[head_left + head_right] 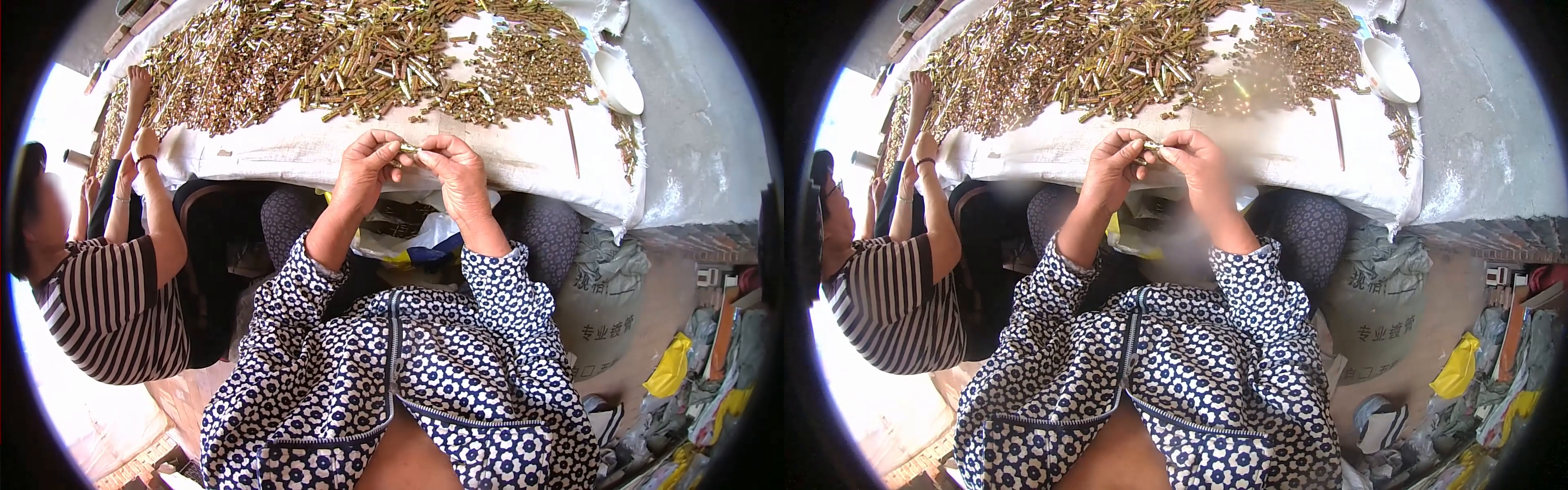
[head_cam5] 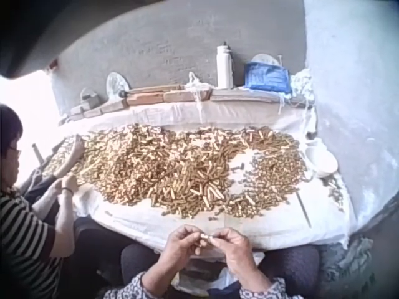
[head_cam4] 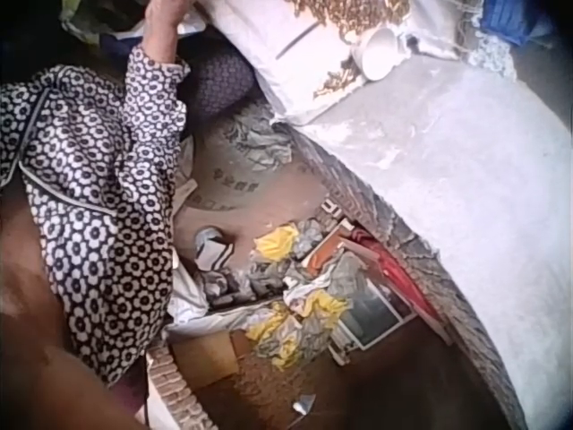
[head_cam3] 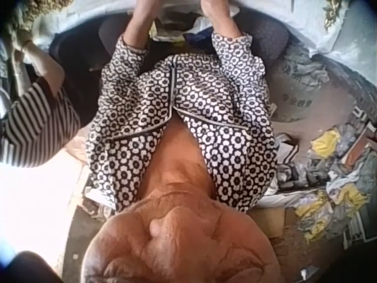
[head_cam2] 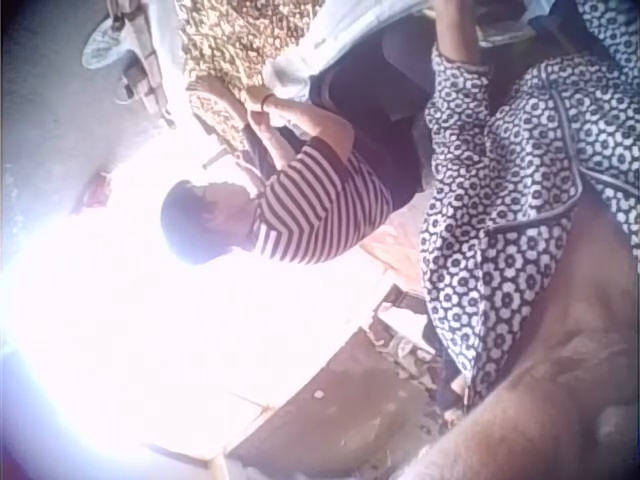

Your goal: The person assembles small brass-colored metal components by hand at a low table.

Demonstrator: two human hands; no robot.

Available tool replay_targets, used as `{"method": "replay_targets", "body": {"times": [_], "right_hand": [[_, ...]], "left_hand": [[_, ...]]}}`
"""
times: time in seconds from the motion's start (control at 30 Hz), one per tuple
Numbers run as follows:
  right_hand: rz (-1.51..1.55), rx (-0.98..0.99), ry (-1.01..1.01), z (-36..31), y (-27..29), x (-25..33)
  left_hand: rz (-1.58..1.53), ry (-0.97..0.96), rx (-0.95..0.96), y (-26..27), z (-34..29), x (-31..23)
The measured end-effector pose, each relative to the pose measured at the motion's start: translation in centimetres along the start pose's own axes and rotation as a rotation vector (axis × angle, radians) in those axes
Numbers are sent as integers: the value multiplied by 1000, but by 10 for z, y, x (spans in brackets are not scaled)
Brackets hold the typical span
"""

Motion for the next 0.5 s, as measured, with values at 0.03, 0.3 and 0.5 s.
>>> {"method": "replay_targets", "body": {"times": [0.03,0.3,0.5], "right_hand": [[0,-1,0,-1,0,0],[-4,-4,66,-1,3,7],[-282,23,118,-4,2,15]], "left_hand": [[19,-15,-5,0,0,0],[126,-105,-9,-11,1,-5],[148,-134,20,-11,2,-3]]}}
Point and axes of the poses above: each hand's wrist, its own z-axis towards the middle knuckle, its own y-axis out of the back of the hand, x = y × z, the point moved 4 cm from there along z, towards the middle knuckle, and after that the axes turned 11 degrees about y, right-handed, at the moved point
